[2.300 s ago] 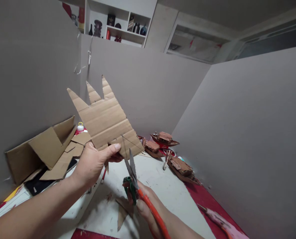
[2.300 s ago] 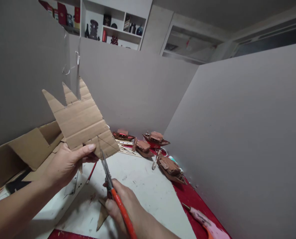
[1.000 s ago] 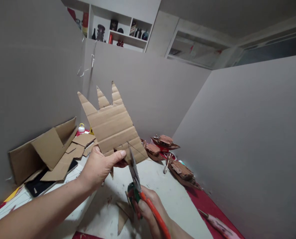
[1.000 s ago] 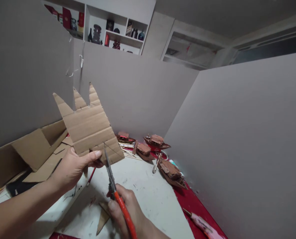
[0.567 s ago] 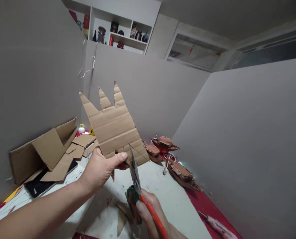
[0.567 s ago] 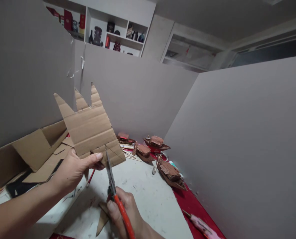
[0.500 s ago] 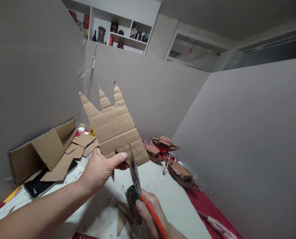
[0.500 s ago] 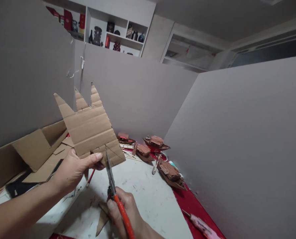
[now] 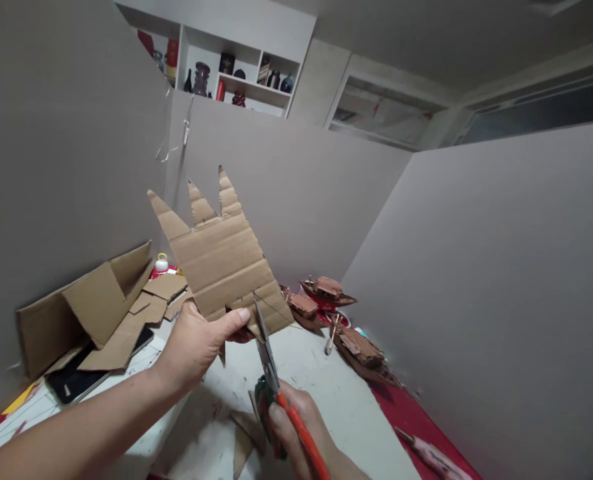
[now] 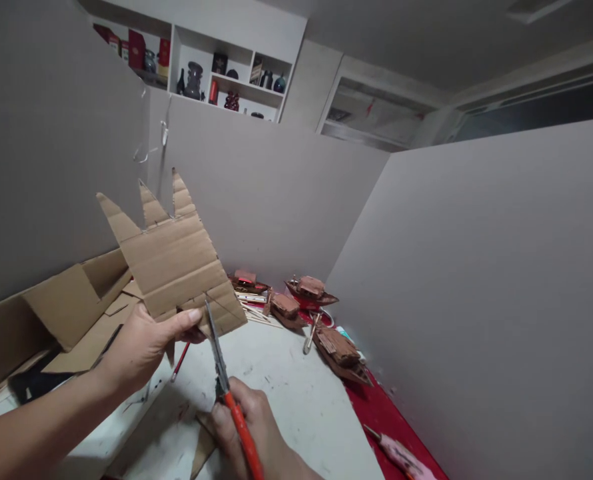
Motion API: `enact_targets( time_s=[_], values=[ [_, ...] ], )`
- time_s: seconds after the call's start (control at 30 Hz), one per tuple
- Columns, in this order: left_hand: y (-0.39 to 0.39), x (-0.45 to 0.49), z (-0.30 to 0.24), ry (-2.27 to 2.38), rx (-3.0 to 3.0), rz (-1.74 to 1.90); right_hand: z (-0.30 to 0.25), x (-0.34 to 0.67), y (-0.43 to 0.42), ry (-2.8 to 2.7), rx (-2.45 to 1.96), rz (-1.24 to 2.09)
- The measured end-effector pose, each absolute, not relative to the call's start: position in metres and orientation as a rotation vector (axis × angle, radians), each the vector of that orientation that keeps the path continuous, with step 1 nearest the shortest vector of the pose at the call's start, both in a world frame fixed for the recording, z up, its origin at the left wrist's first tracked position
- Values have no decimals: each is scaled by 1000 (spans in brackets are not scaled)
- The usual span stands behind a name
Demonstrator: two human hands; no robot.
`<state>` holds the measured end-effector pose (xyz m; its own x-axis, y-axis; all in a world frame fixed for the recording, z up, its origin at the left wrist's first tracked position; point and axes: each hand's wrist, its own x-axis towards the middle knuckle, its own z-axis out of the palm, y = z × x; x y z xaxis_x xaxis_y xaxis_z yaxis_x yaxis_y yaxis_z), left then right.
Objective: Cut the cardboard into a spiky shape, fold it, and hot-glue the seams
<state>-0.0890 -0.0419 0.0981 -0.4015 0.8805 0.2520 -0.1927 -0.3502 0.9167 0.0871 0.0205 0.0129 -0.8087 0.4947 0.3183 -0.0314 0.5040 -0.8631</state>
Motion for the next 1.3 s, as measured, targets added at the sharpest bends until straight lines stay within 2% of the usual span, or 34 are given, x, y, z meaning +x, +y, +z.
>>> enact_targets(
  time_s=[0.1, 0.6, 0.8, 1.3],
  values=[
    [-43, -86, 98, 1093, 1043, 1819, 15, 89, 25, -2247, -392, 1203],
    [-46, -85, 101, 1007, 1023, 1787, 10, 89, 18, -2136, -389, 1298],
    [-46, -91, 105, 1110, 968, 1892, 6, 88, 20, -2144, -281, 1271],
    [-45, -86, 100, 1121, 954, 1883, 3, 89, 26, -2142, -297, 1249]
  ],
)
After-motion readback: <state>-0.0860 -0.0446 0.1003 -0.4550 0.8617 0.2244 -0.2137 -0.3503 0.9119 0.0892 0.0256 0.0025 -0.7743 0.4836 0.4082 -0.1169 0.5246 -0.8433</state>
